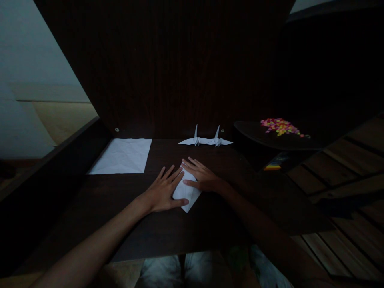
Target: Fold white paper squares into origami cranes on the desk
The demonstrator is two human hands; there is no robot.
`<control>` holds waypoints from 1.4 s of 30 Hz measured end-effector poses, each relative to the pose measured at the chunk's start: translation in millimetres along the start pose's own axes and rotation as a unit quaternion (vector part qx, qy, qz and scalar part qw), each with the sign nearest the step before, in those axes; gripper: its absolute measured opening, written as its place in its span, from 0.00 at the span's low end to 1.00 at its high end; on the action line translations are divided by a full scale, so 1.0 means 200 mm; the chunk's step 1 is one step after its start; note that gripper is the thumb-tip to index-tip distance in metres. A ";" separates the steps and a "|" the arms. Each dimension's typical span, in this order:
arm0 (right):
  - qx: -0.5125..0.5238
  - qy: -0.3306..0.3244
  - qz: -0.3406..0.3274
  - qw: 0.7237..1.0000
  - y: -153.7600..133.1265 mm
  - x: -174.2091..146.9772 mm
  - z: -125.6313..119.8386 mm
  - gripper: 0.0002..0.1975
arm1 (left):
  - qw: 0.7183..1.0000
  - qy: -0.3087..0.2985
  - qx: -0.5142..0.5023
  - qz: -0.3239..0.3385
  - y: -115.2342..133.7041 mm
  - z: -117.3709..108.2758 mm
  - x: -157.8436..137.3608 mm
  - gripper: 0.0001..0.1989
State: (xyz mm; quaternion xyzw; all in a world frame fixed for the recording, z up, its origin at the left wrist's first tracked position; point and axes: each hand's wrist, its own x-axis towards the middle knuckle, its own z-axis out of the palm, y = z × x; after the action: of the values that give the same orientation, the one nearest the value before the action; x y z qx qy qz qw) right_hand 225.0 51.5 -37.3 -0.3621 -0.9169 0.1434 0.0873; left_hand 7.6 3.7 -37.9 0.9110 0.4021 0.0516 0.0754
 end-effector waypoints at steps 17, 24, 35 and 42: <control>-0.015 0.021 0.020 0.999 -0.01 0.01 0.03 0.30 | 1.000 0.011 0.009 -0.002 0.01 0.03 0.00 0.48; -0.005 0.022 0.021 1.000 -0.02 0.01 0.02 0.33 | 1.000 0.015 0.004 0.008 0.00 0.03 -0.01 0.48; -0.012 0.007 0.021 1.000 -0.01 0.01 0.02 0.31 | 1.000 0.014 0.004 0.009 -0.01 0.04 -0.01 0.48; 0.010 0.029 0.025 0.999 0.00 0.01 0.04 0.29 | 1.000 0.010 0.010 0.003 -0.01 0.02 0.00 0.47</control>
State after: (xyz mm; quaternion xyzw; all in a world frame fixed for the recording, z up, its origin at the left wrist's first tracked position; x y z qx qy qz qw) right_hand 221.1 51.6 -43.7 -0.3876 -0.9033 0.1444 0.1138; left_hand 6.7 3.7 -42.5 0.9122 0.4009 0.0570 0.0623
